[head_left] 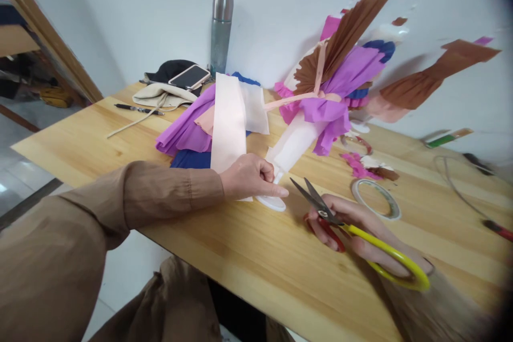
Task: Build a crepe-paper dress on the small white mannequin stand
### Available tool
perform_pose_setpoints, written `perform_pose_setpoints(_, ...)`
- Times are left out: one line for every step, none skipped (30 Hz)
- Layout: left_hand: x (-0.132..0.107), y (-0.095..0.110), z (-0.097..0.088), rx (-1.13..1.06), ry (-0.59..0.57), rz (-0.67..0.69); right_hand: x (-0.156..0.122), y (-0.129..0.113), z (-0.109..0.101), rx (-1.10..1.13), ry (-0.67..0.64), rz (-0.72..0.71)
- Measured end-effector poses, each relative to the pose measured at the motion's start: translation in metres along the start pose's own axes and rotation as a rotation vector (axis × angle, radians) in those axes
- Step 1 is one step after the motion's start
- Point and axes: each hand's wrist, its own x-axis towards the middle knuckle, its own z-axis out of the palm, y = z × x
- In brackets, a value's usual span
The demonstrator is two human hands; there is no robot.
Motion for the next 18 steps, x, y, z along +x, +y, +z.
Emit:
perform_pose_setpoints(0.0,-0.001,0.0,0.012,0.012,-0.003,0.0,0.003,-0.001,0.022,-0.014,0.001)
perform_pose_setpoints(0.0,-0.001,0.0,0.023,0.016,-0.004,0.001,0.005,-0.001,0.046,-0.026,-0.004)
perform_pose_setpoints(0.0,-0.002,0.0,0.031,0.015,-0.005,0.001,0.007,-0.002,0.073,-0.036,-0.013)
perform_pose_setpoints(0.0,-0.002,0.0,0.038,0.009,-0.004,0.002,0.008,-0.002,0.1,-0.052,-0.028)
perform_pose_setpoints(0.0,-0.002,0.0,0.046,0.001,-0.004,0.002,0.009,-0.001,0.127,-0.058,-0.05)
perform_pose_setpoints(0.0,-0.001,0.0,0.057,-0.007,-0.004,0.003,0.009,0.0,0.148,-0.055,-0.073)
perform_pose_setpoints(-0.001,0.0,0.0,0.072,-0.015,-0.004,0.003,0.009,0.0,0.158,-0.044,-0.091)
perform_pose_setpoints(-0.001,0.0,-0.001,0.09,-0.024,-0.002,0.004,0.008,0.001,0.156,-0.027,-0.102)
perform_pose_setpoints(-0.001,0.001,0.0,0.111,-0.029,0.003,0.005,0.006,0.002,0.144,-0.007,-0.108)
perform_pose_setpoints(-0.001,0.002,0.0,0.133,-0.033,0.008,0.006,0.004,0.003,0.126,0.001,-0.112)
perform_pose_setpoints(-0.001,0.003,0.0,0.155,-0.036,0.014,0.006,0.002,0.003,0.103,0.004,-0.105)
perform_pose_setpoints(-0.002,0.003,0.0,0.176,-0.037,0.017,0.007,0.0,0.003,0.077,0.001,-0.088)
perform_pose_setpoints(-0.002,0.003,0.001,0.195,-0.038,0.016,0.007,-0.003,0.004,0.052,0.005,-0.065)
perform_pose_setpoints(-0.002,0.003,0.001,0.21,-0.038,0.013,0.007,-0.005,0.005,0.032,0.014,-0.038)
perform_pose_setpoints(-0.002,0.003,0.002,0.221,-0.039,0.008,0.007,-0.007,0.006,0.016,0.025,-0.012)
perform_pose_setpoints(-0.002,0.003,0.002,0.226,-0.038,0.006,0.006,-0.009,0.007,0.005,0.033,0.013)
perform_pose_setpoints(-0.002,0.002,0.002,0.226,-0.038,0.007,0.005,-0.011,0.008,-0.001,0.039,0.032)
perform_pose_setpoints(-0.002,0.001,0.002,0.222,-0.041,0.011,0.004,-0.012,0.009,-0.007,0.037,0.049)
